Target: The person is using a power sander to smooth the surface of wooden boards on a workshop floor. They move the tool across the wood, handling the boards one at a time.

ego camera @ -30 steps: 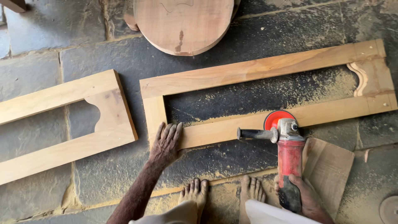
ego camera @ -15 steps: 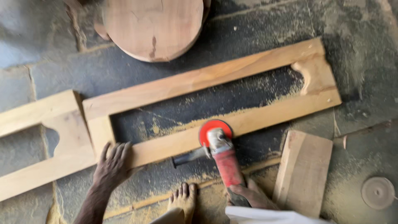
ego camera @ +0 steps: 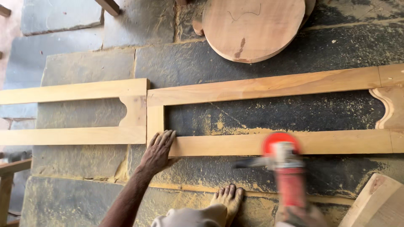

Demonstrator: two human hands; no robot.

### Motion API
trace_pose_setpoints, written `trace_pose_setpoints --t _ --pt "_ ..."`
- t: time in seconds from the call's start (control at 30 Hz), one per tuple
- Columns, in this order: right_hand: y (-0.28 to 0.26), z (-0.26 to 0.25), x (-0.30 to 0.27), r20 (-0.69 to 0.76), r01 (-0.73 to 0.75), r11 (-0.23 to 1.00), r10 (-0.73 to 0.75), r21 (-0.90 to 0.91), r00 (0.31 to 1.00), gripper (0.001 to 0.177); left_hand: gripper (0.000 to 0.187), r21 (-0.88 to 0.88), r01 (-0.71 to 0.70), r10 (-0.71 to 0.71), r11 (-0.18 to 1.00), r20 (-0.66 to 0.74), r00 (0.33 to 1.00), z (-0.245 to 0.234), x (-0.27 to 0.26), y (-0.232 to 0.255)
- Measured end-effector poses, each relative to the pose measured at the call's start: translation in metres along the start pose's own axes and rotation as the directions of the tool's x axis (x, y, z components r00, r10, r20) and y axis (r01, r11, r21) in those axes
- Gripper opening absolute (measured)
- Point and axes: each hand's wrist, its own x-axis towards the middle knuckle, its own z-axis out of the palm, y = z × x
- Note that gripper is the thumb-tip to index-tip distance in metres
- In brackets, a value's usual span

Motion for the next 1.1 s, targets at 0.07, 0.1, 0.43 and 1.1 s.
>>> trace_pose_setpoints --t 0.07,0.1,0.43,1.1 --pt "-0.014 0.035 0.000 0.121 0.082 0.992 -0.070 -0.095 0.990 0.065 0.107 -0.256 0.110 -0.123 0.960 -0.035 0.992 -0.012 -0.002 0.015" --pt "-0.017 0.048 -0.009 0.148 0.118 0.987 -0.101 -0.111 0.984 0.066 0.103 -0.395 0.133 -0.156 0.909 -0.027 0.987 -0.018 -0.003 0.030" --pt "-0.002 -0.007 -0.048 0.060 0.067 0.929 -0.095 0.365 0.994 0.057 0.041 -0.450 -0.175 0.193 0.876 -0.007 0.981 0.006 0.115 0.220" --pt "-0.024 0.068 -0.005 0.379 0.226 0.966 -0.164 -0.125 0.911 0.067 0.017 -0.290 0.515 -0.331 0.807 0.501 0.800 0.018 0.002 0.168"
